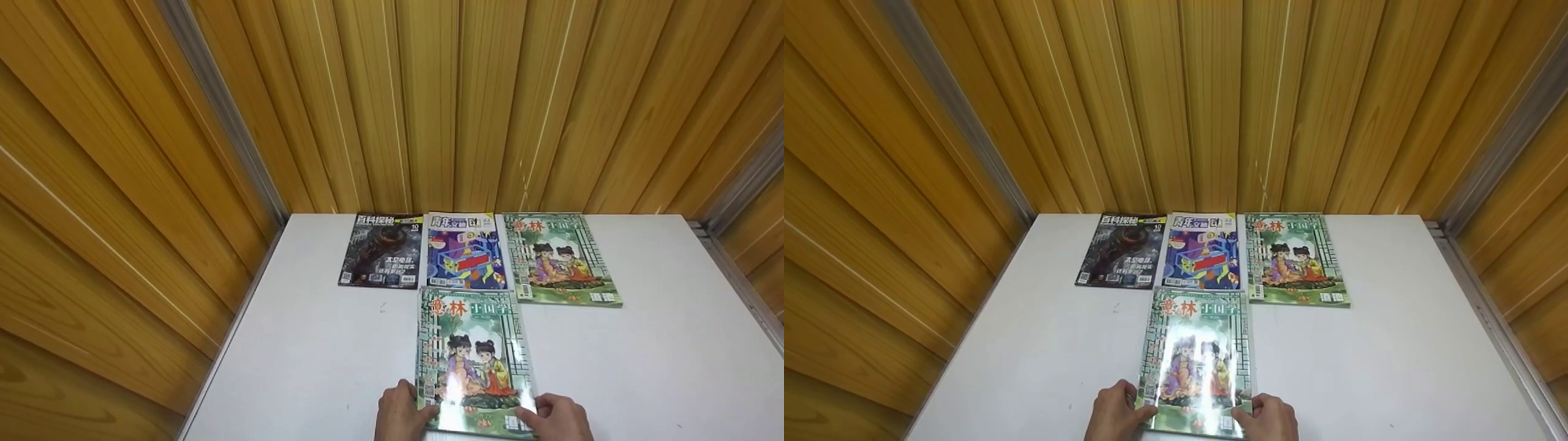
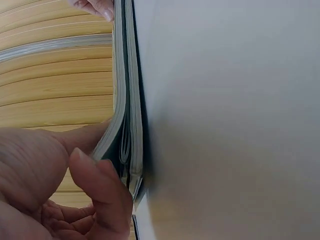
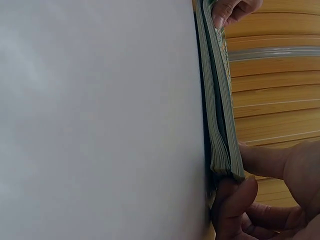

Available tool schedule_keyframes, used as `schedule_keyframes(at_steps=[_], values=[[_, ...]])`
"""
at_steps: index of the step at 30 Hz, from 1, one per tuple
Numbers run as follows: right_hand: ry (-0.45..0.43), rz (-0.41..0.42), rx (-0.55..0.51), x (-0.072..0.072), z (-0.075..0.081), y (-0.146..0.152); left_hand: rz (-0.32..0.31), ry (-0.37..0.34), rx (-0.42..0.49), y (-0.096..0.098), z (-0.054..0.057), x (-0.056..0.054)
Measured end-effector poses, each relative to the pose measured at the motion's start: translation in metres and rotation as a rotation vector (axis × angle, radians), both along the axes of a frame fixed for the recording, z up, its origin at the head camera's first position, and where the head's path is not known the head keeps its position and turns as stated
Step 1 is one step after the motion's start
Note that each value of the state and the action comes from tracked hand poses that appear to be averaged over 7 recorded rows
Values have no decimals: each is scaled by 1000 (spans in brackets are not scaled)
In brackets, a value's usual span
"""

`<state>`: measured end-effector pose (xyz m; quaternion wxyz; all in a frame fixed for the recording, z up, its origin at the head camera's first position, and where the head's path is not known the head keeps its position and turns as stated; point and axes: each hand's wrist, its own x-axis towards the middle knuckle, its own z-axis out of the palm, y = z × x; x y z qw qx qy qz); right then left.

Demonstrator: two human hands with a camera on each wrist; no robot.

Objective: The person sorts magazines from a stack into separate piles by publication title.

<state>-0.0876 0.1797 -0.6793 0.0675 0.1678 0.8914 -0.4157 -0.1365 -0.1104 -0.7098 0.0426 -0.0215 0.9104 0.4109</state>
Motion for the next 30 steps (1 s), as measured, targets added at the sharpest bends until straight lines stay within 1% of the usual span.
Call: schedule_keyframes(at_steps=[1, 6, 10, 13, 16, 19, 22, 25, 27, 30], values=[[5, 2, -2, 0, 0, 0, -3, 0, 0, -1, -6, -2], [0, 15, -2, 0, 0, 2, -2, -21, 18, -2, -17, -7], [-15, -2, -21, 0, 2, 3, 0, -45, 12, -1, -20, -8], [-1, -14, -23, 0, 5, 4, -10, -51, 31, 1, -17, -6], [18, -33, -37, -1, 6, 3, -21, -48, 67, 3, -11, -2], [29, -53, -60, 0, 7, 2, -29, -44, 121, 3, 3, 4], [30, -73, -87, 1, 7, 2, -41, -37, 177, 4, 22, 11], [41, -83, -104, 2, 7, 4, -60, -13, 205, 6, 35, 17], [50, -88, -114, 2, 7, 6, -75, 6, 209, 7, 40, 20], [58, -100, -129, 3, 8, 7, -98, 42, 204, 9, 41, 24]])
